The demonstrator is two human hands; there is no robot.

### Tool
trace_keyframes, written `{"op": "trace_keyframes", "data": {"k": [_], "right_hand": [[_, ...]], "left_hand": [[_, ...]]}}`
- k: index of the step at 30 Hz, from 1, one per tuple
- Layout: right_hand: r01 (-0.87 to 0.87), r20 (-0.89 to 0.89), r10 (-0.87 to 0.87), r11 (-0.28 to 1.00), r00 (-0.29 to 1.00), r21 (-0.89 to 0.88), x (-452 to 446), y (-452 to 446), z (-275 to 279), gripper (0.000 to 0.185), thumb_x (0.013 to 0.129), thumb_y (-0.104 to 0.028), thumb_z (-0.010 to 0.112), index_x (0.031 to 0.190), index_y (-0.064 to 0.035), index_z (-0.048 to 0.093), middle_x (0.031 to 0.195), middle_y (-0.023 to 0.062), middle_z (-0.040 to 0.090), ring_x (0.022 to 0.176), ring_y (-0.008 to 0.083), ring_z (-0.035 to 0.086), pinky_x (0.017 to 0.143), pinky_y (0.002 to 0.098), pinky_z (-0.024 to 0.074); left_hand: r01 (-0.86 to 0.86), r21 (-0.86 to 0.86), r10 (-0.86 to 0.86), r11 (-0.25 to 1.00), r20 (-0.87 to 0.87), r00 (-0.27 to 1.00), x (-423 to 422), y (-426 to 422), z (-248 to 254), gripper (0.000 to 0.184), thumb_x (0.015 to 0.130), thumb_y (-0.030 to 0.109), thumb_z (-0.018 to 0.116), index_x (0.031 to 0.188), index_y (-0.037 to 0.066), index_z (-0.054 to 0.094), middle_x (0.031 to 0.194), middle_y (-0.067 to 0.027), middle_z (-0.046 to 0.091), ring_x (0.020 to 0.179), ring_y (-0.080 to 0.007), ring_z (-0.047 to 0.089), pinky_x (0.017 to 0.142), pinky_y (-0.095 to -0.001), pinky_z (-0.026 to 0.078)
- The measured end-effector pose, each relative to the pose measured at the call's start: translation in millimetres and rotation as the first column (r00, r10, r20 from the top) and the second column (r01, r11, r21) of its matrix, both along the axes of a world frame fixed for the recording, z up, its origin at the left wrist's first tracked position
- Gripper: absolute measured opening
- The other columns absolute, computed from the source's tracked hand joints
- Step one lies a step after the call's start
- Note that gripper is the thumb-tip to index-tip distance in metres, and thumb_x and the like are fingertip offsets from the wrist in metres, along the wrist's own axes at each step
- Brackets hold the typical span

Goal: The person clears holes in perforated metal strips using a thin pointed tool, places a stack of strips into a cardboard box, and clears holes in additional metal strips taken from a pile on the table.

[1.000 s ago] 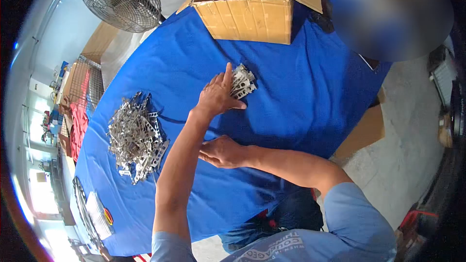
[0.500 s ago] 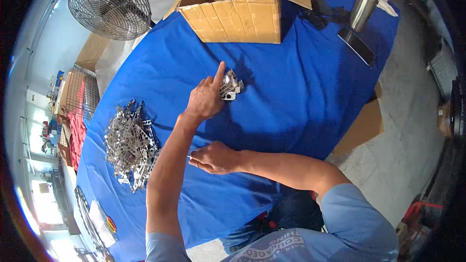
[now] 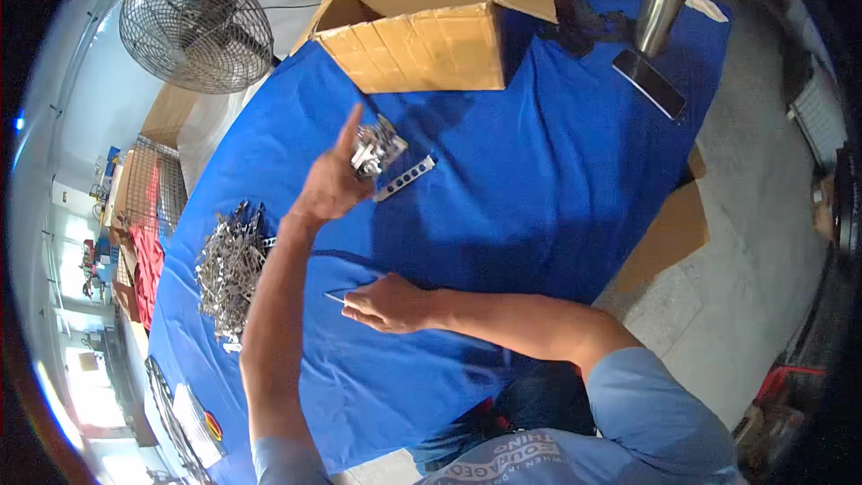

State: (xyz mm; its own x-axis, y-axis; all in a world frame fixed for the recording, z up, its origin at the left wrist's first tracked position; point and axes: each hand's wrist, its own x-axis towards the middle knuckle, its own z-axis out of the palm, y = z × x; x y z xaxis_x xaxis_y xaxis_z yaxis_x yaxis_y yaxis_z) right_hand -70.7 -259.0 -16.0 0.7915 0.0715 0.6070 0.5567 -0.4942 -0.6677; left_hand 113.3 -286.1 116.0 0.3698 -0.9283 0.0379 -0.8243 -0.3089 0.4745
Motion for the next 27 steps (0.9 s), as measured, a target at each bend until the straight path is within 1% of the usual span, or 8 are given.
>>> {"op": "trace_keyframes", "data": {"k": [6,7,8,11,13,15,17,27], "right_hand": [[-0.017,-0.017,0.018,0.999,1.0,0.046,-3.2,-1.8,0.1,0.025,0.106,-0.024,0.063,0.092,-0.0046,0.058,0.07,0.015,0.063,0.06,0.0366,0.067,0.054,0.0498,0.0519],[-0.014,-0.007,0.014,0.999,1.0,0.051,-2.8,-1.1,1.1,0.025,0.105,-0.023,0.064,0.088,-0.0059,0.056,0.069,0.0139,0.061,0.059,0.036,0.066,0.054,0.0493,0.0508],[-0.008,0.014,0.007,0.995,1.0,0.101,-3.7,-2.1,2.8,0.026,0.105,-0.023,0.065,0.088,-0.006,0.056,0.067,0.0134,0.06,0.059,0.0359,0.066,0.052,0.0494,0.0503],[-0.026,-0.049,0.031,0.994,0.998,0.106,-3.9,-1.5,0.9,0.026,0.105,-0.023,0.065,0.088,-0.0058,0.056,0.068,0.0134,0.058,0.058,0.0362,0.065,0.052,0.0496,0.0498],[-0.025,-0.035,0.03,0.99,0.999,0.141,-4.7,-3.2,3.4,0.025,0.104,-0.023,0.066,0.089,-0.0056,0.055,0.069,0.0141,0.057,0.058,0.0361,0.065,0.051,0.0496,0.0495],[-0.024,-0.059,0.033,0.989,0.998,0.143,-2.0,3.2,-2.6,0.025,0.104,-0.022,0.067,0.089,-0.0059,0.055,0.07,0.0142,0.057,0.057,0.0361,0.064,0.051,0.0494,0.0496],[-0.009,-0.035,0.014,0.992,0.999,0.129,-2.2,1.5,-0.1,0.024,0.103,-0.022,0.066,0.09,-0.0052,0.055,0.07,0.0136,0.059,0.059,0.0348,0.065,0.052,0.0486,0.051],[-0.024,-0.009,0.026,0.985,1.0,0.169,-0.8,2.6,-1.9,0.027,0.104,-0.024,0.065,0.087,-0.0059,0.055,0.063,0.0138,0.061,0.054,0.0368,0.066,0.052,0.0518,0.0501]], "left_hand": [[0.194,-0.193,-0.114,0.962,0.364,0.924,41.3,-123.5,111.5,0.115,0.078,0.003,0.073,0.171,0.019,0.007,0.12,-0.0258,0.071,0.103,-0.0483,0.071,0.086,-0.052,0.059],[0.332,-0.328,-0.166,0.884,0.443,0.881,42.8,-145.2,115.7,0.085,0.086,0.015,0.073,0.163,0.016,0.037,0.113,-0.0249,0.074,0.098,-0.0465,0.072,0.085,-0.0522,0.059],[0.482,-0.261,-0.49,0.837,0.036,0.871,72.4,-174.3,115.2,0.113,0.089,0.028,0.08,0.172,0.023,0.003,0.163,-0.0165,0.045,0.146,-0.0281,0.049,0.122,-0.0395,0.04],[0.523,-0.07,-0.527,0.85,-0.076,0.847,85.1,-236.0,116.3,0.094,0.096,0.008,0.068,0.171,0.012,0.012,0.165,-0.0154,0.043,0.149,-0.0307,0.045,0.122,-0.037,0.039],[0.041,0.611,-0.289,0.79,0.313,0.905,-4.0,-275.5,152.1,0.083,0.099,0.011,0.065,0.168,0.01,0.021,0.164,-0.0152,0.044,0.15,-0.0315,0.043,0.123,-0.0388,0.038],[0.11,0.615,-0.503,0.781,0.515,0.694,-0.6,-299.4,135.2,0.072,0.101,0.017,0.062,0.165,0.009,0.03,0.163,-0.015,0.046,0.151,-0.0315,0.042,0.124,-0.0403,0.036],[0.86,0.155,-0.68,0.486,0.685,0.261,80.8,-332.4,63.2,0.063,0.104,0.025,0.06,0.162,0.009,0.039,0.162,-0.0148,0.048,0.152,-0.0306,0.042,0.125,-0.0414,0.033],[0.25,-0.071,-0.197,0.966,0.427,0.883,30.7,-250.0,114.8,0.049,0.099,0.029,0.068,0.144,0.01,0.063,0.136,-0.0136,0.071,0.123,-0.0276,0.069,0.1,-0.0357,0.056]]}}
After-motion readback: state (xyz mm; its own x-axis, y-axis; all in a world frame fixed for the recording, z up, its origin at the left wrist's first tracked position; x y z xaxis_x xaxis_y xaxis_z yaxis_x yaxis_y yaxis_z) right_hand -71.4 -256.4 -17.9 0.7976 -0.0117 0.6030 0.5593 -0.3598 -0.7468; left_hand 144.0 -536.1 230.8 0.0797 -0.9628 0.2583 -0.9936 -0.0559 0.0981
